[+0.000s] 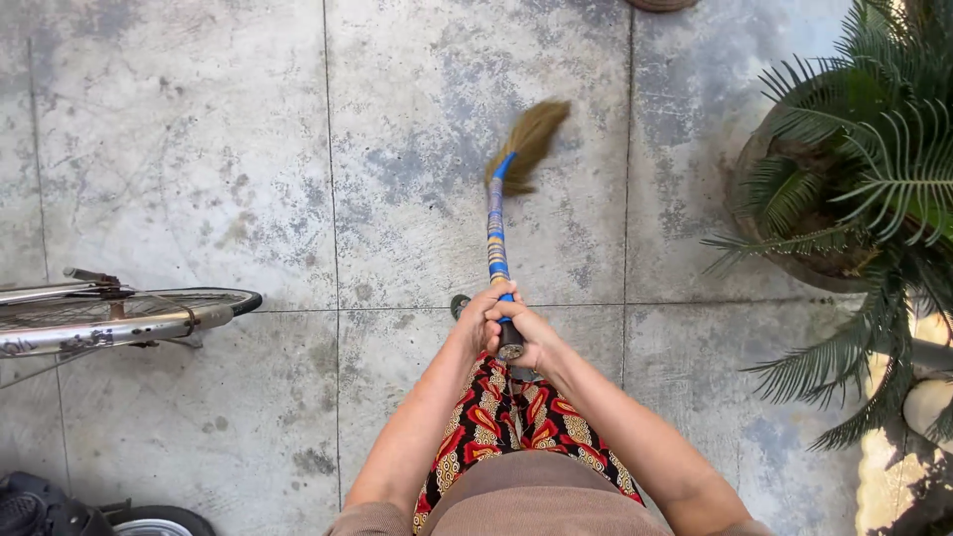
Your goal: The recorder sweeps the floor of a garage using a broom and then moves a hat on a motorcycle.
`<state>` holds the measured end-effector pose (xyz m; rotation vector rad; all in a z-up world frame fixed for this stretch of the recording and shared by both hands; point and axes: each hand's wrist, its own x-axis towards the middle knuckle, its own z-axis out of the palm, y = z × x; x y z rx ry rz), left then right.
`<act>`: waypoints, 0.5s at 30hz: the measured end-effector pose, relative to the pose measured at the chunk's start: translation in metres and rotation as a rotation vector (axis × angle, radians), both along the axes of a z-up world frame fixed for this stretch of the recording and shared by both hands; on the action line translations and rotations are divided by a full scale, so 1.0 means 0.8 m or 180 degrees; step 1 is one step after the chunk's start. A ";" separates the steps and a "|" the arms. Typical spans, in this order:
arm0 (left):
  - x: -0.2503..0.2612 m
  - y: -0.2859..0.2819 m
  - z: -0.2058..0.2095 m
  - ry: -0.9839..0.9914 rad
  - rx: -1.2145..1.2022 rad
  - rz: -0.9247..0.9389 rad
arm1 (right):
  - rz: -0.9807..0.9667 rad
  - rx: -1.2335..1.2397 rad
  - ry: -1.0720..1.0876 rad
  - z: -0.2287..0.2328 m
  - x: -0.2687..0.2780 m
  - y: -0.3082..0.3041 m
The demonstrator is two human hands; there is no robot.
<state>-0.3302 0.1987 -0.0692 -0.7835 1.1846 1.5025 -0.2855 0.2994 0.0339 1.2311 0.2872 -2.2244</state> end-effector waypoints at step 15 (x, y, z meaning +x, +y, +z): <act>0.076 0.009 0.117 -0.0585 0.0465 -0.0021 | 0.0067 -0.0066 -0.0668 0.066 0.111 0.001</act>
